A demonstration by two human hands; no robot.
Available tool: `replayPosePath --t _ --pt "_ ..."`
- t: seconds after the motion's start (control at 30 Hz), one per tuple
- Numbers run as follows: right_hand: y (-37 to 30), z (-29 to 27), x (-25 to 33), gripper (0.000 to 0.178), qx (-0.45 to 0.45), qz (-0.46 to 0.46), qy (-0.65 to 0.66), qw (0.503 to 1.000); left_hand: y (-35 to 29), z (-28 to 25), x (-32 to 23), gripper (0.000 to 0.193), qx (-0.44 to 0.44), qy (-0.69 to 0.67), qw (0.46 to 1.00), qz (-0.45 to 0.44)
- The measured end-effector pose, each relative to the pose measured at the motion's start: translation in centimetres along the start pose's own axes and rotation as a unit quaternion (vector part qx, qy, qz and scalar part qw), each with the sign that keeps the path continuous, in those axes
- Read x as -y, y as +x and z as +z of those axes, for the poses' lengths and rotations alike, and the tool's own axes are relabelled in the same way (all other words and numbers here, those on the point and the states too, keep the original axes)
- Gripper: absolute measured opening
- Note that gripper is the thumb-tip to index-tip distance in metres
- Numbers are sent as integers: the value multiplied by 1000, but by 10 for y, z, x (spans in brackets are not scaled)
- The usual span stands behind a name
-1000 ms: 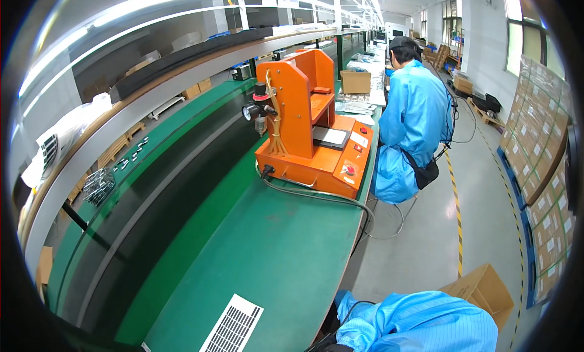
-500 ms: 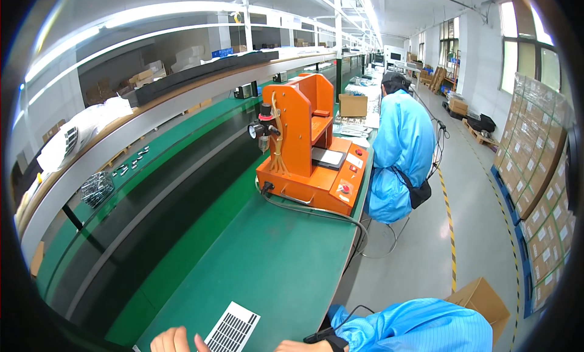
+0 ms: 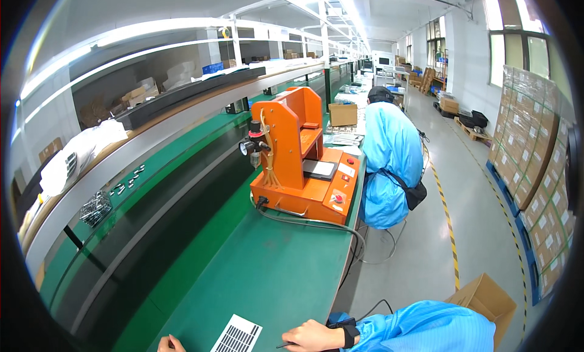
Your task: The recorder is shown using a stylus-like tool and hands to apply components or labels to a small rectangular electronic device, possibly a smartphone part, on a factory assembly line bench.
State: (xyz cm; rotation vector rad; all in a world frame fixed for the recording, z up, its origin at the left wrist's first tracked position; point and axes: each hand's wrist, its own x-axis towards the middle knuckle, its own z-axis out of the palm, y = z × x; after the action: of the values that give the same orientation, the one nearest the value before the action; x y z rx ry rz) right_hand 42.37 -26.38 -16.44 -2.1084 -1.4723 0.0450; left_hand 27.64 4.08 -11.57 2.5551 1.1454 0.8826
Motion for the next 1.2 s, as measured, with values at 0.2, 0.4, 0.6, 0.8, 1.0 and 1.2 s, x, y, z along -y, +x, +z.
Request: replayPosePath --t 0.2,0.4,0.6,0.8,1.0,1.2 --pt "4 10 -1 26 -24 -29 14 999 -1 16 32 21 -7 -143 989 -46" --pt "6 12 -2 25 -49 -40 5 998 5 18 27 24 63 -152 986 -20" --pt "7 13 -3 23 -65 -52 14 996 3 21 30 24 71 -151 986 -9" --pt "5 12 -4 22 -63 -46 26 997 3 25 30 25 101 -164 981 -21" --pt "4 16 -5 23 -62 -47 32 996 2 25 32 25 108 -150 982 -36" --pt "7 14 -6 18 0 -42 101 994 2 25 32 20 80 -140 987 -4"
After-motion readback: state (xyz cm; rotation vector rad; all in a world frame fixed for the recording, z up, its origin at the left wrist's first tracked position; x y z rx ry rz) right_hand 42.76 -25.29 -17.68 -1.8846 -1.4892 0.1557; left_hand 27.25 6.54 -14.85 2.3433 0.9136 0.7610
